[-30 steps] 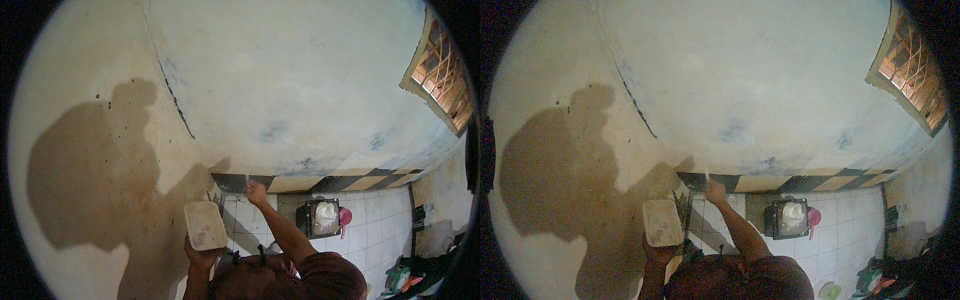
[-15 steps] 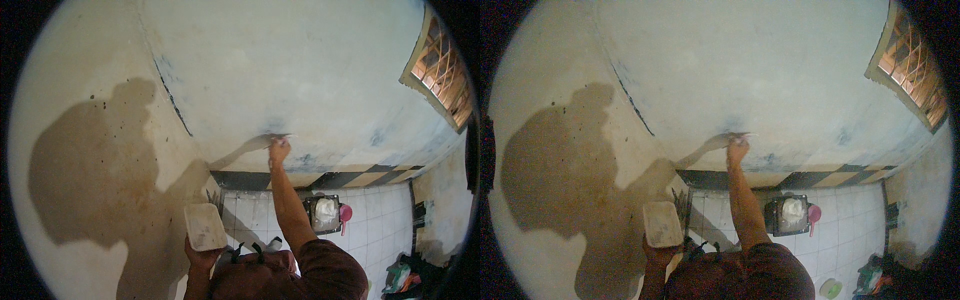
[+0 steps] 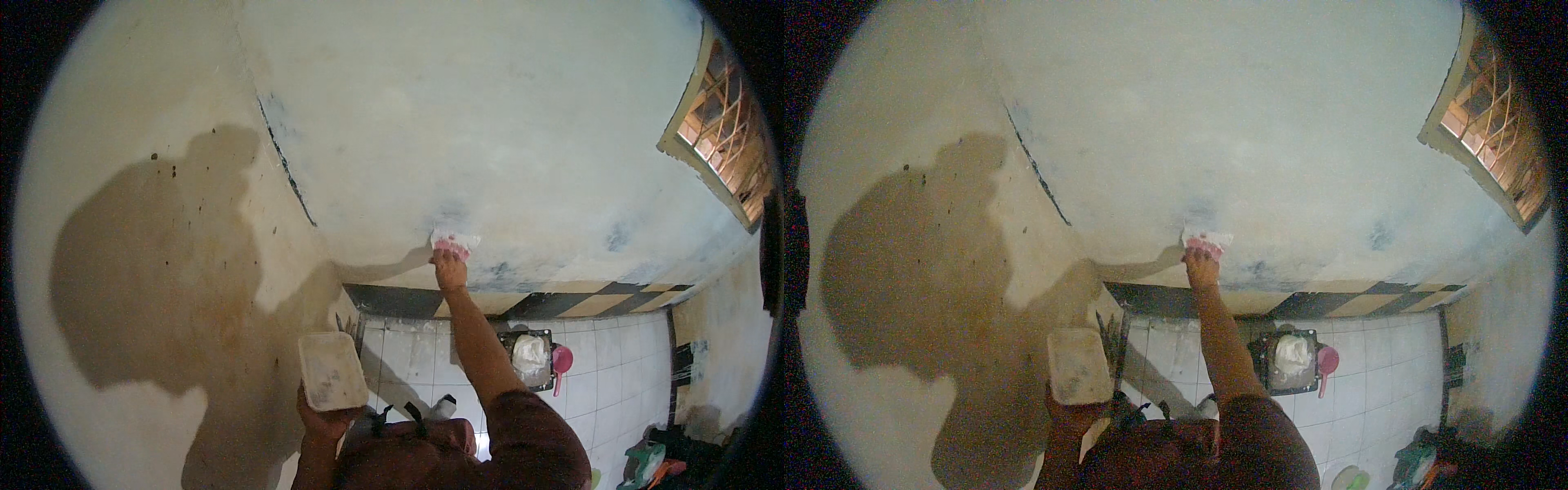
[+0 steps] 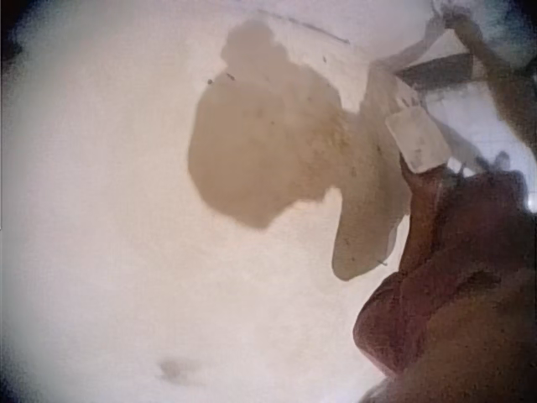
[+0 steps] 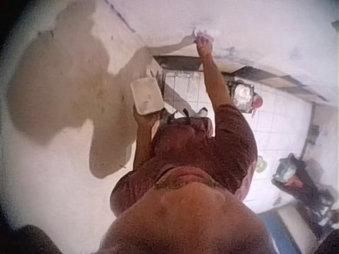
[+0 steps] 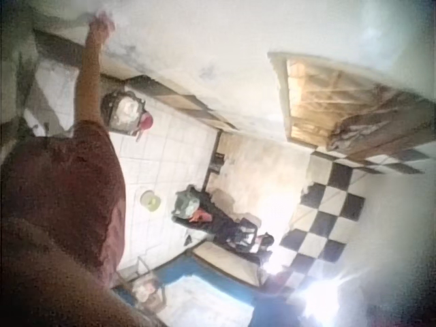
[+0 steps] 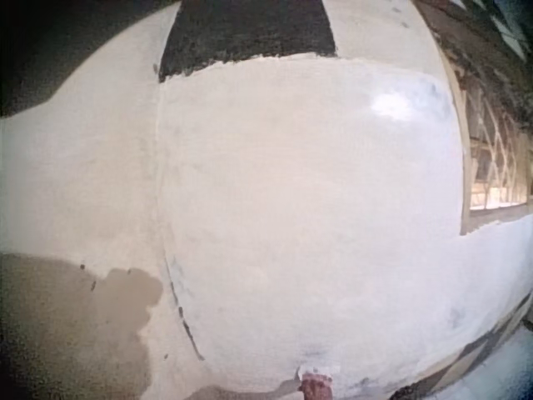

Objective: The person applies a layer of white plaster to a wall using a putty knife. They use the knife to scoop plaster from a small container and then smooth it onto the wall surface with repeated strokes, ensuring even coverage.

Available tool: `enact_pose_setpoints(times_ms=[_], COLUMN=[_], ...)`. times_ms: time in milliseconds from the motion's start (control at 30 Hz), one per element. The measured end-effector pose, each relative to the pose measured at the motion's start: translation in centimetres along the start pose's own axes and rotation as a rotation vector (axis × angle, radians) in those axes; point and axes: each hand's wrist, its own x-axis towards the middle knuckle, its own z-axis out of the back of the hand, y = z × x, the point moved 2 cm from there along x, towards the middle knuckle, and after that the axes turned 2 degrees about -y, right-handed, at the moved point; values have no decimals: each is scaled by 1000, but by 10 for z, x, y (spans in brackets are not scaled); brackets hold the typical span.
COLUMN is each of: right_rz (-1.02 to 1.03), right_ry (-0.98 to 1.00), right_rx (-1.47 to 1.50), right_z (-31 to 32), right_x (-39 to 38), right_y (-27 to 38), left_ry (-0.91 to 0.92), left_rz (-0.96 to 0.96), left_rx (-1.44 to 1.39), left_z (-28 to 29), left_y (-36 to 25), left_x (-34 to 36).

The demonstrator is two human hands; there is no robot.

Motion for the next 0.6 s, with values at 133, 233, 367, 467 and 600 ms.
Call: enact_pose_setpoints(times_ms=[133,233,367,467,600], right_rz=[94,-178,-582,-826,-642], right_ry=[174,364,89,-319,-687], right_rx=[91,426,427,413,298], right_z=[-26,-3,32,11,33], right_x=[-73,-110,-95,-67,38], right_y=[-1,9,3,-46,10], left_ry=[-160,-258,-207,-216,-174], left_rz=[-177,-315,-128,-73,-80], left_rx=[341,672,135,119,192], left_z=[-13,13,19,18,34], left_y=[-6,-6,-5,8,1], left_x=[-3,-12,-4,13,15])
